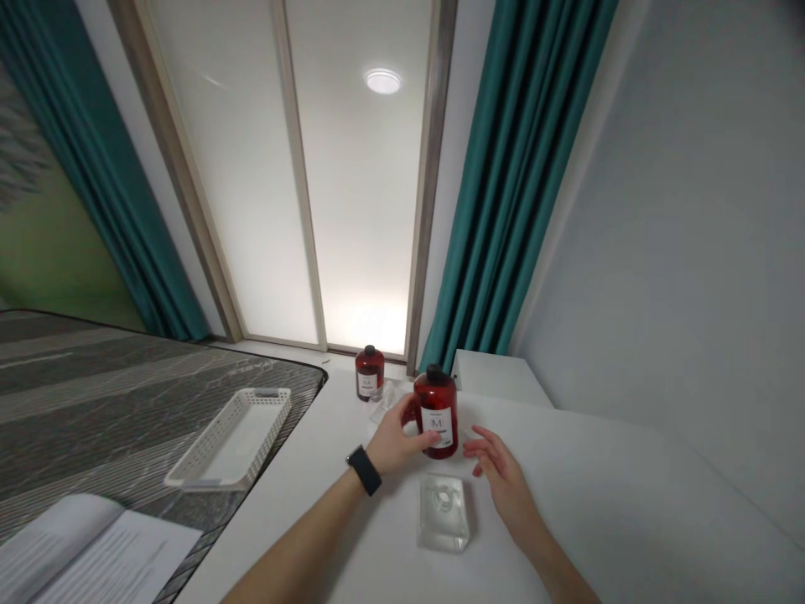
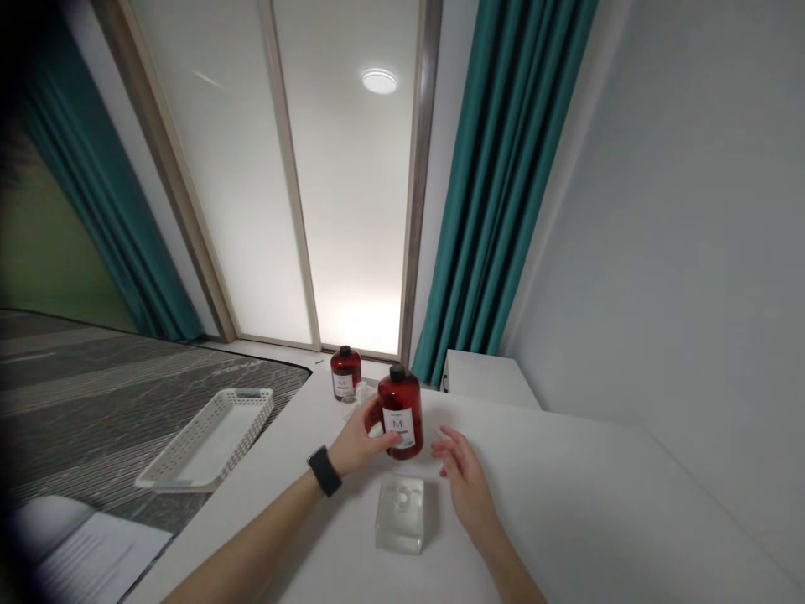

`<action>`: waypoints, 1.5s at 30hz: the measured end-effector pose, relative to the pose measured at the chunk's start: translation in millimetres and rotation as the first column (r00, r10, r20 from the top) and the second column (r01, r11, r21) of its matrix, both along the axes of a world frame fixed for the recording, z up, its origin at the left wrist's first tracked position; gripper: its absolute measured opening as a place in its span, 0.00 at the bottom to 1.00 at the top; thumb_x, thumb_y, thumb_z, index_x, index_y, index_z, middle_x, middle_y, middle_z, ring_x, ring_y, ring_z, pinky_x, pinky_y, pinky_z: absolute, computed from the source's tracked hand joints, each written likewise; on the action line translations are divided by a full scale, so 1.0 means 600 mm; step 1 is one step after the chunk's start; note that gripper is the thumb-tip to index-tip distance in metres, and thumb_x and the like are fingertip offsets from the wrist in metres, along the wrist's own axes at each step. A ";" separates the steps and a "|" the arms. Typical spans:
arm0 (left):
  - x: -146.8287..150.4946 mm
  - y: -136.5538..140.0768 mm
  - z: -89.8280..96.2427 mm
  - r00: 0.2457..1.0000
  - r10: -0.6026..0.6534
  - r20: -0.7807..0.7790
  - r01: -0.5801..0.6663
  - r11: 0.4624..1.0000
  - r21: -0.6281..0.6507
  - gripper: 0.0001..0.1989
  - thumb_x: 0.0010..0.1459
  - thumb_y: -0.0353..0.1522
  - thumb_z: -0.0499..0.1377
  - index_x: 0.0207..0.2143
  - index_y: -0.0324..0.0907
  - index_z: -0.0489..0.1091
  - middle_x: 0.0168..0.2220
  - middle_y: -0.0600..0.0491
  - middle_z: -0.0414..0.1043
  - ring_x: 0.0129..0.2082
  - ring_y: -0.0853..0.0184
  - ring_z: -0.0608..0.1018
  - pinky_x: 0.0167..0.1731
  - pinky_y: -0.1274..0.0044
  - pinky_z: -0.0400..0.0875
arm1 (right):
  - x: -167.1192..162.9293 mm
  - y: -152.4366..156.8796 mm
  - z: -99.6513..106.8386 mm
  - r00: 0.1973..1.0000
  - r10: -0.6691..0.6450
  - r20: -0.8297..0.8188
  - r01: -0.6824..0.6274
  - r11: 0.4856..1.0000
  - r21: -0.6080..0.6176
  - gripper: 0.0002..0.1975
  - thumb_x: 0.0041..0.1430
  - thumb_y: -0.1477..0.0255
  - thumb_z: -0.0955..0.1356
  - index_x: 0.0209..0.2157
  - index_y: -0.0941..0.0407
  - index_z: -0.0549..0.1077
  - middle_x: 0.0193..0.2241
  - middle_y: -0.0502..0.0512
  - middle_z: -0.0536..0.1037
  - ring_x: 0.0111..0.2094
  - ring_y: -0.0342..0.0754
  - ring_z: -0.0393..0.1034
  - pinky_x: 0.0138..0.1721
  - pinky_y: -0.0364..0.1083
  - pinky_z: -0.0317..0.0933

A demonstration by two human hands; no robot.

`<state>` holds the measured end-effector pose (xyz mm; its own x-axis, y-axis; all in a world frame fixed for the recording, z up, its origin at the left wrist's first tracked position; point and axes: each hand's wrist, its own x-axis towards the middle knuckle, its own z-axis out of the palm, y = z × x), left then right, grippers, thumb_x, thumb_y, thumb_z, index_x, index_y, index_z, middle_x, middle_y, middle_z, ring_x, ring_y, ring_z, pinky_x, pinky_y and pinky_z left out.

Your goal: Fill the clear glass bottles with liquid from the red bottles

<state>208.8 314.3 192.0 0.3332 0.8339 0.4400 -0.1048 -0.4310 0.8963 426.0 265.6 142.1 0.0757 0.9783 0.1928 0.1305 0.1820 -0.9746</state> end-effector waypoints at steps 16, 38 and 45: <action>-0.251 -0.023 0.031 0.871 0.453 -0.191 -0.450 0.891 0.058 0.29 0.52 0.38 0.67 0.53 0.41 0.62 0.51 0.44 0.73 0.49 0.56 0.77 0.49 0.66 0.72 | -0.002 0.002 -0.024 0.996 0.051 0.078 -0.045 0.996 -0.075 0.21 0.51 0.56 0.69 0.42 0.54 0.75 0.30 0.54 0.79 0.33 0.53 0.76 0.40 0.52 0.70; -0.274 0.085 -0.057 0.686 0.630 -0.365 -0.640 0.760 0.109 0.32 0.43 0.28 0.70 0.50 0.39 0.63 0.51 0.42 0.72 0.52 0.51 0.75 0.54 0.60 0.69 | -0.002 0.000 -0.021 0.993 0.037 0.113 -0.032 0.998 -0.048 0.19 0.54 0.56 0.67 0.42 0.54 0.75 0.26 0.51 0.76 0.29 0.51 0.74 0.36 0.49 0.70; -0.282 0.122 -0.066 0.634 0.625 -0.456 -0.635 0.757 0.154 0.30 0.39 0.28 0.72 0.47 0.39 0.66 0.43 0.46 0.77 0.43 0.54 0.79 0.45 0.66 0.73 | -0.001 0.000 -0.027 0.988 0.023 0.151 -0.017 0.999 -0.036 0.18 0.56 0.58 0.65 0.43 0.54 0.74 0.26 0.51 0.76 0.28 0.51 0.74 0.36 0.49 0.69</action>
